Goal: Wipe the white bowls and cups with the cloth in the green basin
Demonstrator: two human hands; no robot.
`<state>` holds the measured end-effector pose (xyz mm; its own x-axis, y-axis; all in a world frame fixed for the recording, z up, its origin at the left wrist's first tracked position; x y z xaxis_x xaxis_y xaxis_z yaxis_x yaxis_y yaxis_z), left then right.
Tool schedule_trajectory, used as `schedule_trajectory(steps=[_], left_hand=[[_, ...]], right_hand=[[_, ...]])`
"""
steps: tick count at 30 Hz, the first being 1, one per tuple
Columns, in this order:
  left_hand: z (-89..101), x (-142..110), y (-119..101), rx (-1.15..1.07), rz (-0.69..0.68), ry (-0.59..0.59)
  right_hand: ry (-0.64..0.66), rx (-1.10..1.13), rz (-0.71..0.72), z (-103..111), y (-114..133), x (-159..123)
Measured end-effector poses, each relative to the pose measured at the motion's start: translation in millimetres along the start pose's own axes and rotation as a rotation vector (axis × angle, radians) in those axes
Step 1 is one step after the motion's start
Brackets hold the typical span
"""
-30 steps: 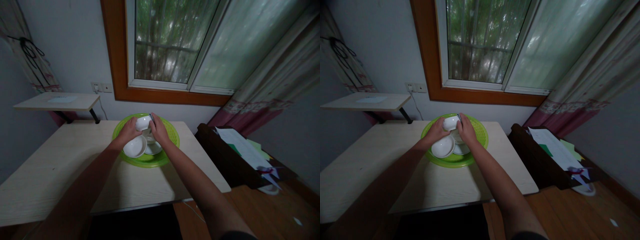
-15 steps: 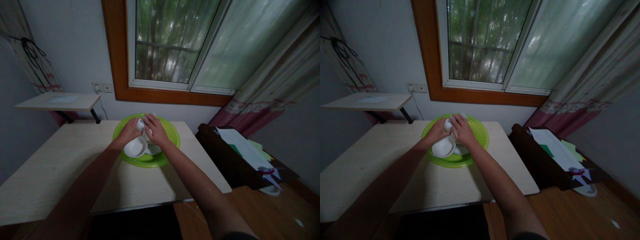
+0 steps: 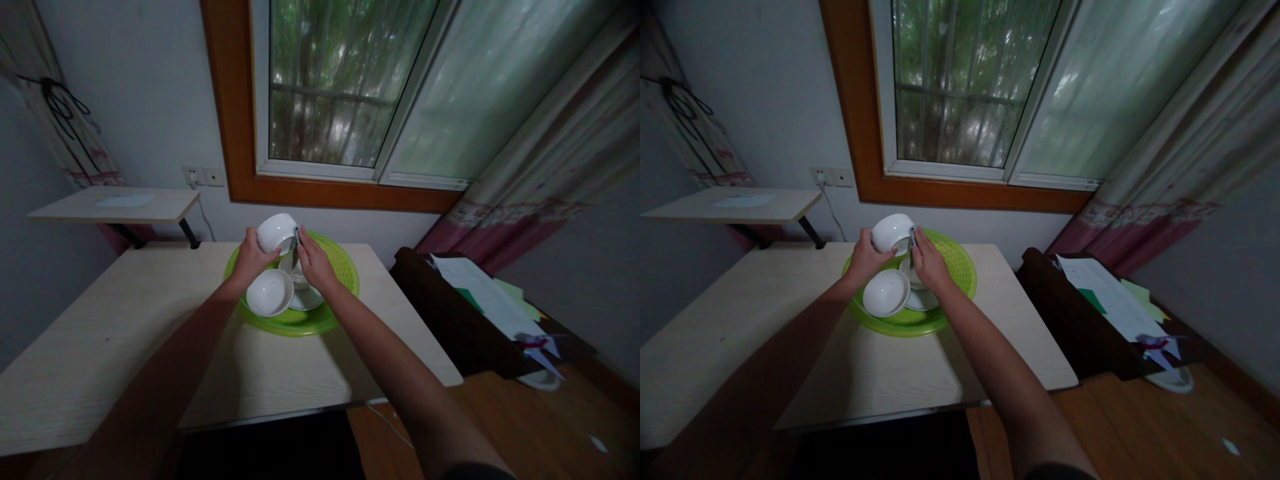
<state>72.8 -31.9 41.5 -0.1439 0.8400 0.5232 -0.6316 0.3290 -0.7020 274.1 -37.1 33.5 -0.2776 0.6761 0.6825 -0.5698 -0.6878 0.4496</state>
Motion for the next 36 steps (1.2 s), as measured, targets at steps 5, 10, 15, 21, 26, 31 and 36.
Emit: schedule_trajectory(steps=[5, 10, 15, 21, 26, 31, 36], left_hand=[[-0.7, 0, 3, -0.012, -0.016, -0.005], [-1.6, -2, 0, -0.038, -0.048, 0.051], [-5.0, -3, 0, -0.018, -0.076, 0.111], [-13.6, -5, 0, 0.033, -0.167, 0.169], [-11.3, -7, -4, -0.027, -0.170, 0.173], [-8.3, -6, 2, -0.123, -0.109, 0.156], [-13.2, -5, 11, -0.227, -0.085, 0.190]], right_hand=[[0.031, -0.029, 0.112, 3, 14, -2], [0.151, -0.088, 0.335, -1, 41, -4], [0.176, -0.125, 0.353, -3, 45, -5], [0.063, -0.056, 0.150, 7, 29, 1], [-0.001, 0.133, -0.038, 9, -3, 4], [-0.021, 0.319, -0.244, 7, -23, 2], [-0.072, 0.399, -0.333, 8, -25, 1]])
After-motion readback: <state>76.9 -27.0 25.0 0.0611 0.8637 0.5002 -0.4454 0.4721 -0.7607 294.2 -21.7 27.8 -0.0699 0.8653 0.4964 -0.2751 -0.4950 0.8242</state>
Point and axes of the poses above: each hand's wrist, its own x-axis towards the middle knuckle, its own z-axis out of the back of the hand, y = z × x, the point moved 4 cm from there along x, towards the middle knuckle, and after that the axes turned 1 degree about -x, right-handed, at the moved point
